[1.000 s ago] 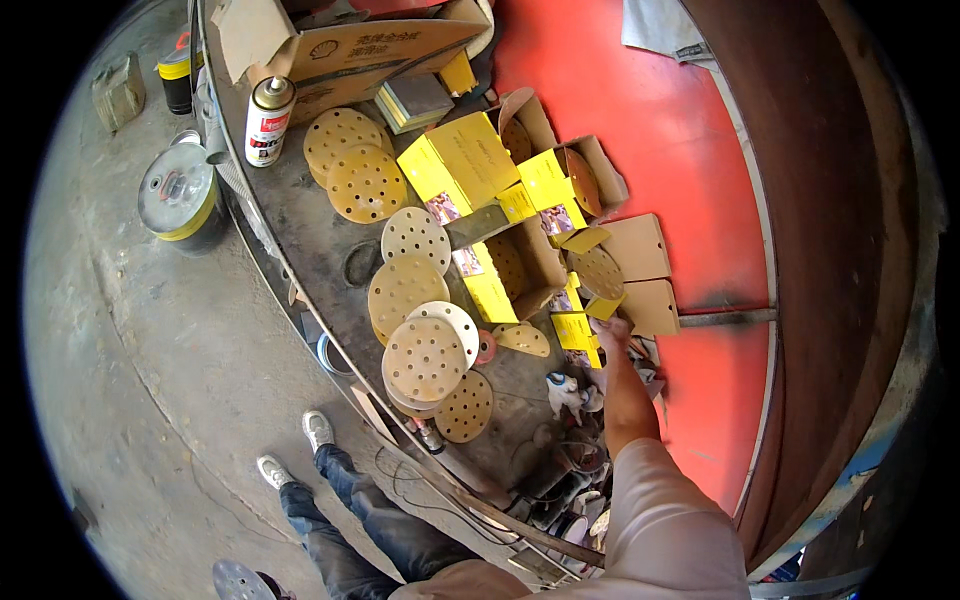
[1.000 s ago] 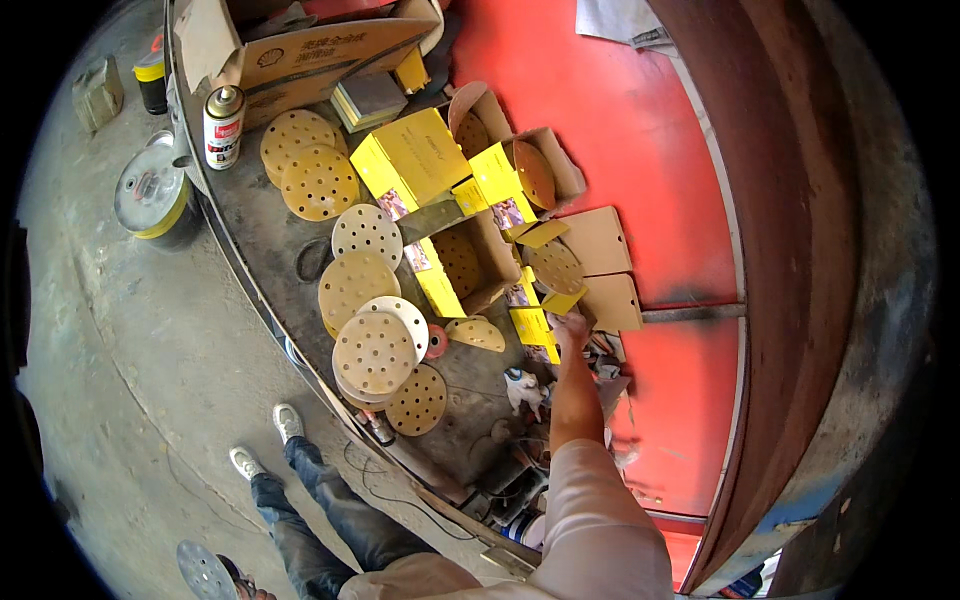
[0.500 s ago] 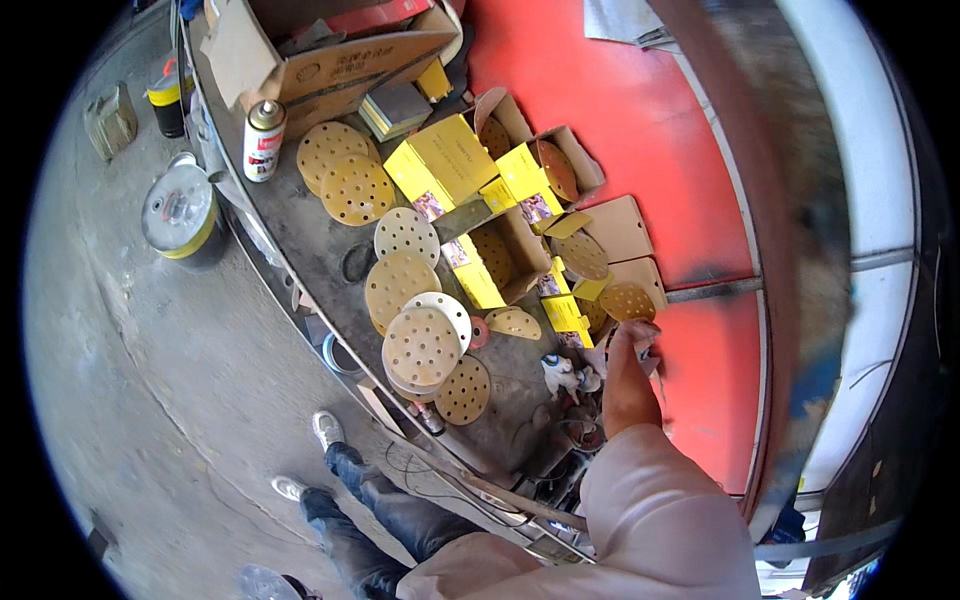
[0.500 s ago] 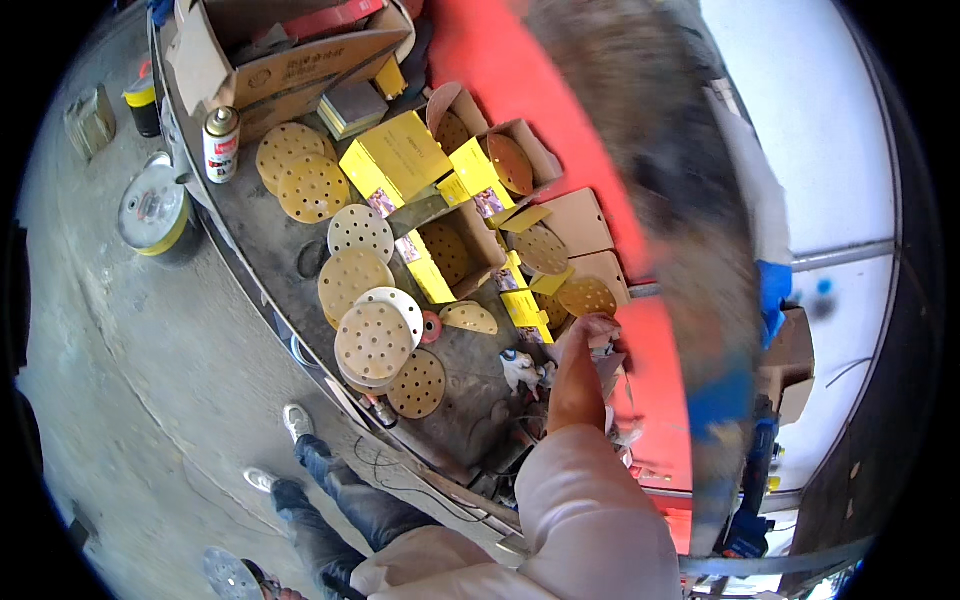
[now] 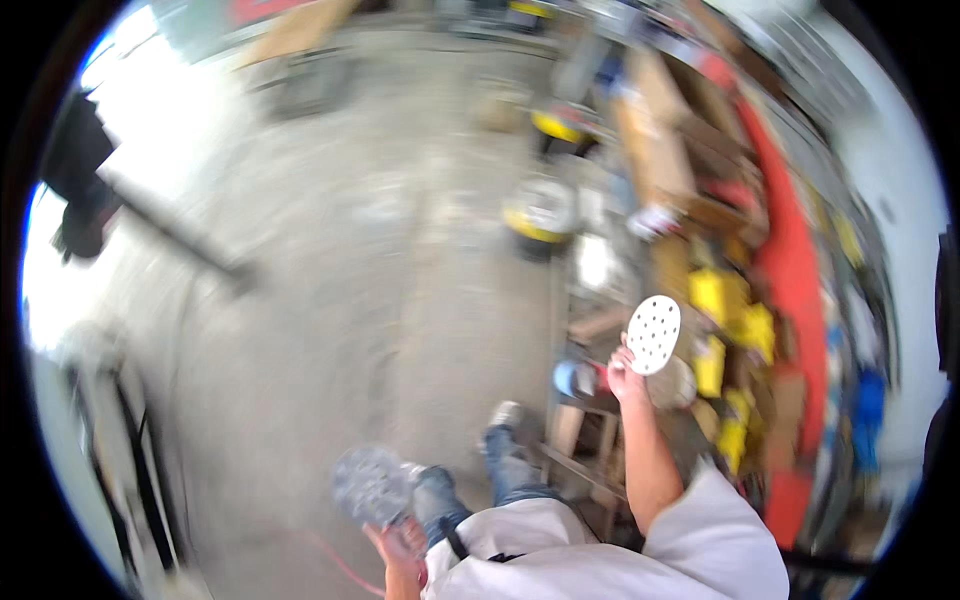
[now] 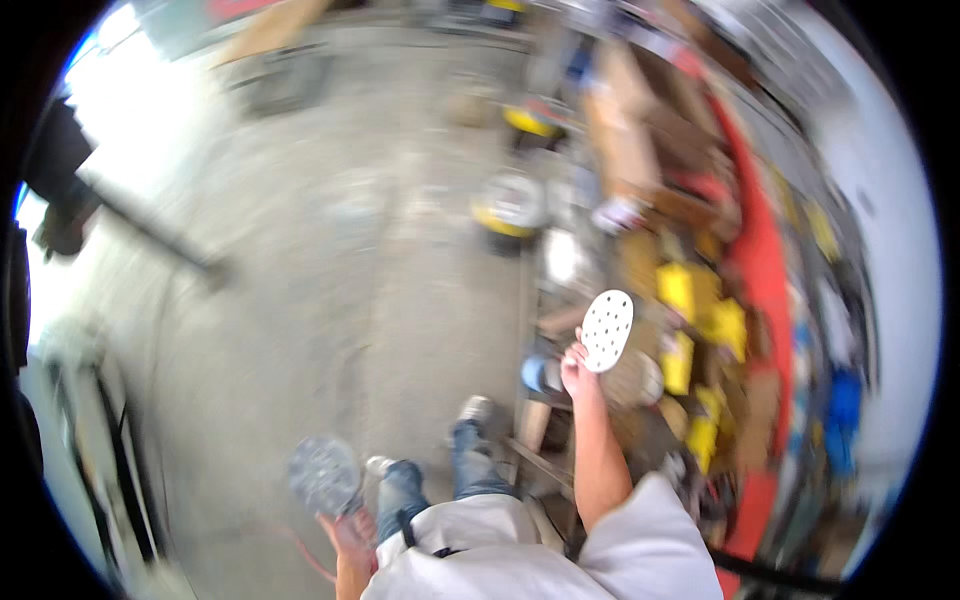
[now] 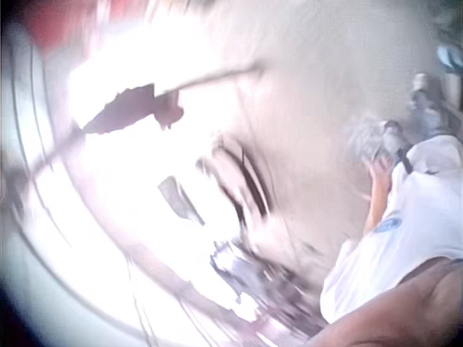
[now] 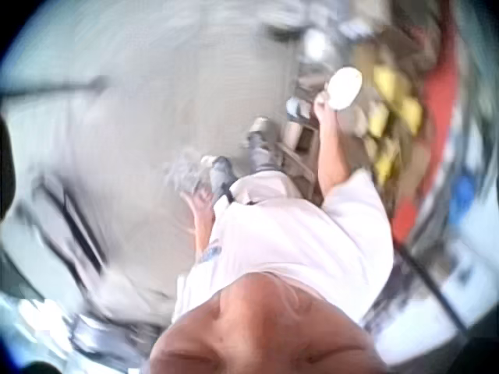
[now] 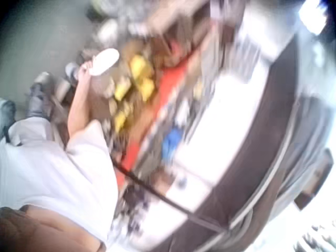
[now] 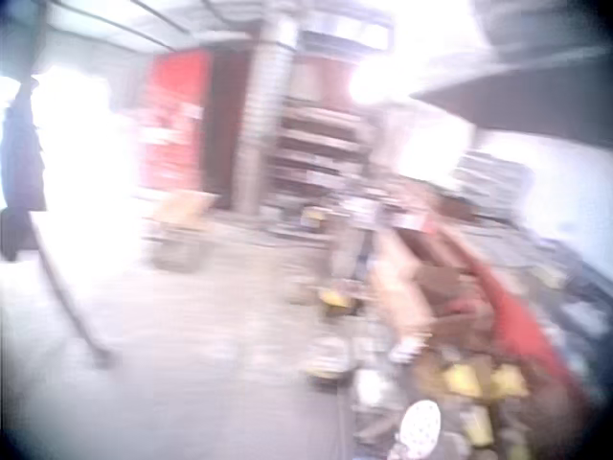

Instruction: The person uses a pneumatic orbital polisher to sand the side panels of a white car. They briefly stop to swap the sanding disc for a fresh one, then resume polishing the same area.

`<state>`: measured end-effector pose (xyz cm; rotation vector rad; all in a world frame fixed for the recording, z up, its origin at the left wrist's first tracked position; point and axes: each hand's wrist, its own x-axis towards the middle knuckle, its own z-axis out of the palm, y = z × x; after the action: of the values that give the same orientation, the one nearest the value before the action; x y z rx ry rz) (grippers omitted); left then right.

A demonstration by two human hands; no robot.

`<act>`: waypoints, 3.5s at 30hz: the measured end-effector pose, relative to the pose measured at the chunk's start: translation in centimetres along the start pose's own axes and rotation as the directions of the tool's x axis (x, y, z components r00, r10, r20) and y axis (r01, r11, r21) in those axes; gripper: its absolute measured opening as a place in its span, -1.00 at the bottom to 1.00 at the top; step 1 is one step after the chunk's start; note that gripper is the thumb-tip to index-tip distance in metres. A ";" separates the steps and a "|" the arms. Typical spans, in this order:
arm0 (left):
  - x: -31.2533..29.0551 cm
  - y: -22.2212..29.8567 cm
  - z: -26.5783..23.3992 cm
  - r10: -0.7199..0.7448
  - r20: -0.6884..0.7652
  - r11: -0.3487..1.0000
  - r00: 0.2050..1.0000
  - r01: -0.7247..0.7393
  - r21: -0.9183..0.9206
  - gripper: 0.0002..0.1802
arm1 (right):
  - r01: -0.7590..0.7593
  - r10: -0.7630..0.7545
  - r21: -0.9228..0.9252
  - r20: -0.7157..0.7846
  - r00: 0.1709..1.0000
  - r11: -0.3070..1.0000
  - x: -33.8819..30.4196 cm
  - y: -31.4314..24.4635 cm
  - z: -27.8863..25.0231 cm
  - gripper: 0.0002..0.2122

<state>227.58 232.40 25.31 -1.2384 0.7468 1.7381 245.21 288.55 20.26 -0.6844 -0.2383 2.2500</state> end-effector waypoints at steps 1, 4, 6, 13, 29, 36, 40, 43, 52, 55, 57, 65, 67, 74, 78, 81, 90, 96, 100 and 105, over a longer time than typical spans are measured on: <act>-1.3 1.0 -1.3 0.070 0.091 0.997 0.993 -0.072 0.016 0.01 | -0.110 0.111 -0.063 0.006 0.994 0.992 1.0 6.3 3.4 -0.74; -6.2 4.1 -5.6 0.446 0.148 0.878 0.883 -0.464 0.117 -0.05 | -0.293 0.344 -0.443 0.038 0.938 0.847 -0.5 25.3 14.4 -0.73; -9.0 6.7 -9.3 0.440 0.164 0.897 0.883 -0.440 -0.037 -0.05 | -0.394 0.455 -0.484 0.010 0.891 0.782 -4.8 37.0 21.4 -0.69; -14.5 13.6 -24.7 0.696 -0.194 0.608 0.691 -0.712 -0.353 0.05 | -0.626 0.990 -0.767 0.114 0.077 0.137 -26.3 70.8 32.8 -0.69; -7.2 19.7 -29.2 0.168 -0.939 -0.958 0.302 -0.175 -0.228 0.31 | -0.279 0.911 -0.868 -0.380 -0.160 -0.411 -31.6 107.0 42.3 -0.67; -10.3 30.3 -32.0 0.049 -0.936 -0.998 0.350 0.046 -0.035 0.29 | -0.133 0.895 -0.915 -0.328 -0.302 -0.380 -39.3 125.3 48.2 -0.71; -12.0 37.2 -34.9 0.028 -0.941 -0.983 0.337 0.181 0.035 0.28 | 0.009 0.826 -0.902 -0.400 -0.398 -0.432 -49.6 133.4 47.6 -0.70; -12.9 42.8 -39.9 0.048 -0.945 -0.960 0.325 0.277 0.047 0.27 | 0.095 0.763 -0.894 -0.425 -0.486 -0.437 -57.9 138.9 46.3 -0.73; -23.5 61.4 -66.4 0.296 -0.901 -0.871 0.316 -0.298 -0.391 0.35 | 0.268 0.711 -0.890 -0.456 -0.535 -0.369 -78.0 155.3 49.3 -0.78; -30.2 67.8 -74.6 0.220 -0.862 -0.565 0.457 -0.660 -0.495 0.32 | 0.305 0.690 -0.890 -0.456 -0.562 -0.340 -84.1 160.5 50.5 -0.78; -34.1 71.7 -78.9 0.368 -0.784 -0.381 0.500 -0.688 -0.618 0.20 | 0.339 0.680 -0.885 -0.463 -0.569 -0.319 -87.8 163.4 50.5 -0.77; -42.1 88.4 -97.0 0.558 -0.701 -0.157 0.443 -0.774 -0.614 0.05 | 0.300 0.578 -0.843 -0.528 -0.622 -0.447 -102.4 176.5 47.4 -0.75; -44.4 92.1 -102.5 0.580 -0.685 -0.088 0.441 -0.802 -0.591 0.06 | 0.286 0.586 -0.847 -0.519 -0.622 -0.447 -107.4 181.0 46.9 -0.74; -52.9 101.8 -116.4 0.639 -0.680 -0.098 0.360 -0.838 -0.537 0.01 | 0.446 0.507 -0.842 -0.540 -0.672 -0.305 -126.7 194.0 49.0 -0.65; -56.4 107.0 -124.3 0.628 -0.679 -0.095 0.381 -0.828 -0.553 -0.04 | 0.705 0.609 -0.625 -0.428 -0.668 0.335 -136.4 200.4 50.3 -0.67; -59.1 110.4 -131.2 0.643 -0.662 -0.045 0.384 -0.845 -0.534 -0.02 | 0.756 0.649 -0.484 -0.411 -0.640 0.440 -142.6 205.7 50.6 -0.70; -66.8 121.4 -151.9 0.726 -0.552 -0.023 0.410 -0.788 -0.615 0.06 | 0.758 0.632 -0.582 -0.478 -0.611 0.293 -160.0 221.6 52.1 -0.67; -72.2 126.9 -161.5 0.735 -0.520 0.065 0.435 -0.809 -0.584 -0.08 | 0.754 0.694 -0.460 -0.335 -0.637 0.469 -169.3 229.2 53.3 -0.72; -74.0 130.9 -167.5 0.695 -0.556 0.091 0.455 -0.824 -0.559 -0.14 | 0.711 0.702 -0.464 -0.231 -0.673 0.529 -174.8 234.8 54.2 -0.82; -76.5 136.4 -175.2 0.691 -0.553 0.101 0.465 -0.820 -0.563 -0.17 | 0.684 0.748 -0.581 -0.183 -0.638 0.441 -179.9 246.0 55.7 -0.83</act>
<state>193.66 0.39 38.66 -1.7331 0.7905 3.1780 165.34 -9.44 48.80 -1.3412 1.5134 -0.8701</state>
